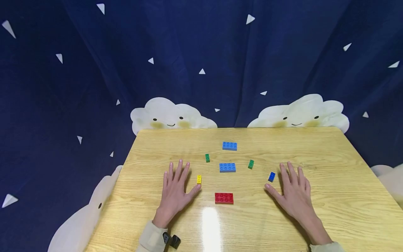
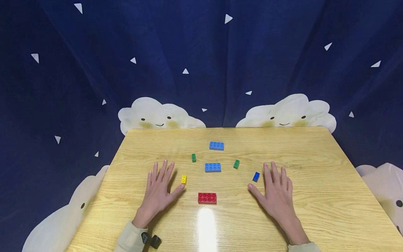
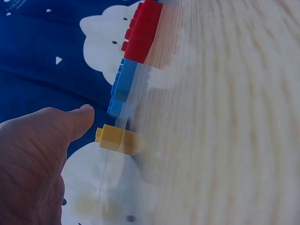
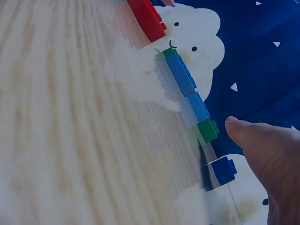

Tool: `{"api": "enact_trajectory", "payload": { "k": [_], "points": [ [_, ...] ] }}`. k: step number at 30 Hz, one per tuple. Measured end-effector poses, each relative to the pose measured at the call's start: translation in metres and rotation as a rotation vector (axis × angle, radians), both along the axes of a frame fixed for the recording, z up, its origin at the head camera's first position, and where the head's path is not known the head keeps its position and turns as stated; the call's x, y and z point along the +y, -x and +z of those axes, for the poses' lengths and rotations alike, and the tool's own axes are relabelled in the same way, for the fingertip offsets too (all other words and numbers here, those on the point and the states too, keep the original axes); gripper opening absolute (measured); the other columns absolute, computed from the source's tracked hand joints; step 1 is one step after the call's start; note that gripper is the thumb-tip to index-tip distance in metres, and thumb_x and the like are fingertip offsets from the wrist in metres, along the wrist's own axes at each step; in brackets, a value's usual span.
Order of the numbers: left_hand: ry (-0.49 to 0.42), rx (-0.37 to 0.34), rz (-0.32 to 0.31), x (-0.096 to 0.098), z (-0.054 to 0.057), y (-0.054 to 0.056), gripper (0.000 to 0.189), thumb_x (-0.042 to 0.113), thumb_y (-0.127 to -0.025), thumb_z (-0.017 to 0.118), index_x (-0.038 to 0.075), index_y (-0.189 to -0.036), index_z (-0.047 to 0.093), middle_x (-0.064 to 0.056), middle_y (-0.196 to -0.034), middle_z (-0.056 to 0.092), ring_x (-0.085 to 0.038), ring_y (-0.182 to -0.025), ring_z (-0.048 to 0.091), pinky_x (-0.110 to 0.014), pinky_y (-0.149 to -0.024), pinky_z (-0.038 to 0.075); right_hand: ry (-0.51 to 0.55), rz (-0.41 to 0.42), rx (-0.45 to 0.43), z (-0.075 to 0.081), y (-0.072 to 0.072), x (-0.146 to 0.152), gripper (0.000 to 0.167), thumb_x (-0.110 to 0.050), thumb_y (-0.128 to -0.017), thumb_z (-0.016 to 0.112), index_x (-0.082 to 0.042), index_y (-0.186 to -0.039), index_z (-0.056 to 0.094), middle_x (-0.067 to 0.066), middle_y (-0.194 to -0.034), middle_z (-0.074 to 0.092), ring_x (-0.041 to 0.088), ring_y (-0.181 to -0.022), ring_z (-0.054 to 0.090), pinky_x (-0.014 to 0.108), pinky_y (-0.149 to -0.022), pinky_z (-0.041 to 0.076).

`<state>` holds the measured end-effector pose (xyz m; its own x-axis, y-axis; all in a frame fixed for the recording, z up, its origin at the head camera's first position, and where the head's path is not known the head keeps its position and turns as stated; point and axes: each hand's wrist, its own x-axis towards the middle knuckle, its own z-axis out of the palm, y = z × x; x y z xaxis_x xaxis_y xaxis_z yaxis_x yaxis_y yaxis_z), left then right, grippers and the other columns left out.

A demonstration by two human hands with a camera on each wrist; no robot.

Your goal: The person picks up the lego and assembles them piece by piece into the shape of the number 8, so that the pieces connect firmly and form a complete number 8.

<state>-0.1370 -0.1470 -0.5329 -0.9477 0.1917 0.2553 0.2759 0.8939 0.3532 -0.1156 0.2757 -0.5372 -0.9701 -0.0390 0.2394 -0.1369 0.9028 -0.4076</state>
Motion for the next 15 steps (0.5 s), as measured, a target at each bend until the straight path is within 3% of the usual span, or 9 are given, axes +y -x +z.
{"api": "enact_trajectory", "payload": {
  "k": [10,15],
  "points": [
    [-0.02,-0.017,-0.013,0.0037,0.0015,0.0048,0.091,0.064,-0.096,0.062,0.021,-0.167,0.026,-0.011,-0.174,0.016,-0.046,-0.158,0.005,-0.066,-0.123,0.01,0.002,0.007,0.009,0.0015,0.0057,-0.0009,0.099,-0.06,-0.097,0.064,-0.013,-0.168,0.015,0.022,-0.172,0.009,0.052,-0.156,-0.004,0.079,-0.111,0.006],
    [-0.04,0.0,-0.047,0.0072,-0.0005,0.0046,0.086,0.058,-0.097,0.065,0.018,-0.166,0.031,-0.013,-0.172,0.022,-0.049,-0.157,0.012,-0.069,-0.12,0.016,0.016,0.027,-0.006,-0.0004,0.0019,-0.0069,0.098,-0.06,-0.097,0.065,-0.015,-0.169,0.015,0.022,-0.172,0.008,0.054,-0.155,-0.002,0.079,-0.11,0.007]
  ]
}}
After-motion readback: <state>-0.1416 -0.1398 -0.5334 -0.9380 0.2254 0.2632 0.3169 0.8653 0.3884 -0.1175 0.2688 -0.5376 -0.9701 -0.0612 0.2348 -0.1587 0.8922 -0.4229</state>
